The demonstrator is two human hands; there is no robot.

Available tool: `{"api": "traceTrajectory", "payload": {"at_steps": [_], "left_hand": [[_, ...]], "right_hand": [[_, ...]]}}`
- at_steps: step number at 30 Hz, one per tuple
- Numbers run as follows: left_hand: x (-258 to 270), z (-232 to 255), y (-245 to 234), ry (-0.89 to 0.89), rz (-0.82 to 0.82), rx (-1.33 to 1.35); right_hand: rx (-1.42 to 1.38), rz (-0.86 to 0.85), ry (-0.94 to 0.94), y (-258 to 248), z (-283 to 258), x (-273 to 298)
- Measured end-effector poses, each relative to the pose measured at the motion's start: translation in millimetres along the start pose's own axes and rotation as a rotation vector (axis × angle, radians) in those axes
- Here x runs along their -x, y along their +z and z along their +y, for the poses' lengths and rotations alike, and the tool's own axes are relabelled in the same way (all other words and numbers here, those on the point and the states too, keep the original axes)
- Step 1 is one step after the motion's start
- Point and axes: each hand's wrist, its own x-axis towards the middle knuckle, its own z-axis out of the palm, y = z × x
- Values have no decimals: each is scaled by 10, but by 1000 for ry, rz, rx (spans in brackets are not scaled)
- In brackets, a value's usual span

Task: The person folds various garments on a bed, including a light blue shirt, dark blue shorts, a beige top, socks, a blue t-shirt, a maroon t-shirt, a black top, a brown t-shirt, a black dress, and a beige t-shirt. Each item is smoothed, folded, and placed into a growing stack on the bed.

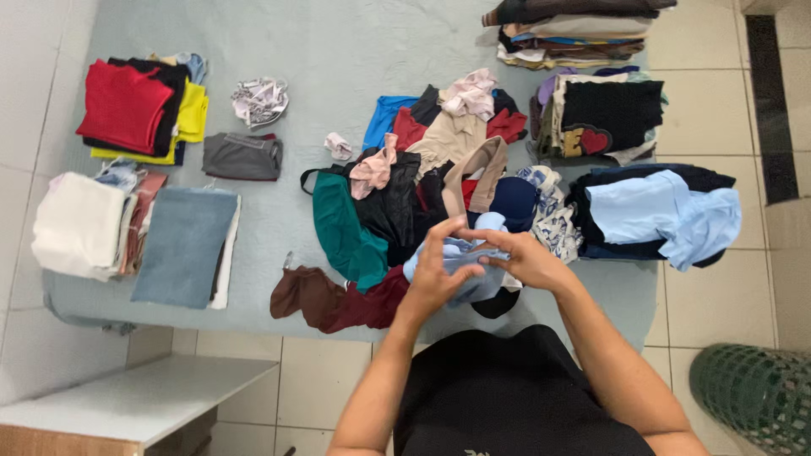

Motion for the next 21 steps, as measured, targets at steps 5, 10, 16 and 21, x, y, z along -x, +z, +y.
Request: {"api": "traceTrajectory", "payload": {"at_steps": [5, 10, 16, 21], "left_hand": [[-251, -150, -55, -386, -620, -333], [-269, -246, -250, -60, -478, -600], [-377, 228, -25, 101, -253, -583], [-588, 680, 607, -185, -330, -569]], "right_hand": [[-66, 148, -151, -273, -3, 134], [63, 343, -12, -600, 180, 330], [242, 508, -100, -870, 807, 459], [89, 724, -62, -1098, 1304, 690]]}}
